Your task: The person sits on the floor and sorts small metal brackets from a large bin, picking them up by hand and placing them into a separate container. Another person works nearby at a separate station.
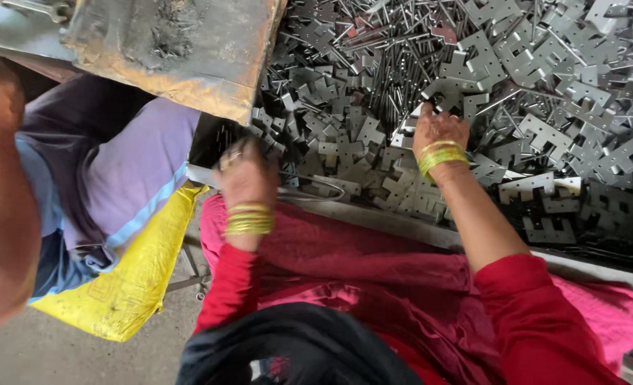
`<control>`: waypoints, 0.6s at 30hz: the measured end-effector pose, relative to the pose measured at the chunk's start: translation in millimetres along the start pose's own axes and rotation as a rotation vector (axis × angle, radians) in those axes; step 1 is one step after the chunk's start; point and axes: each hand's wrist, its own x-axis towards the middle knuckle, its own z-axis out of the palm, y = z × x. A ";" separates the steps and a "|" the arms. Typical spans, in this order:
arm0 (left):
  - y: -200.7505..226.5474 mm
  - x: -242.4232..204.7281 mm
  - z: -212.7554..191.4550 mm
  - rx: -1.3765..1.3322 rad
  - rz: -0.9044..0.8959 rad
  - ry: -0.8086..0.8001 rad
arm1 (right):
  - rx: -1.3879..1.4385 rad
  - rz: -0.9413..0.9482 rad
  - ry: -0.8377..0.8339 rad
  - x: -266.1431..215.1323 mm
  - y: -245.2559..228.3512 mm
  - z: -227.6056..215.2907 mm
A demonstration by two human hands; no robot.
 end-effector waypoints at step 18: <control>165.1 -29.1 32.0 -0.751 0.909 -0.067 | 2.314 0.548 -0.296 -109.3 16.4 37.0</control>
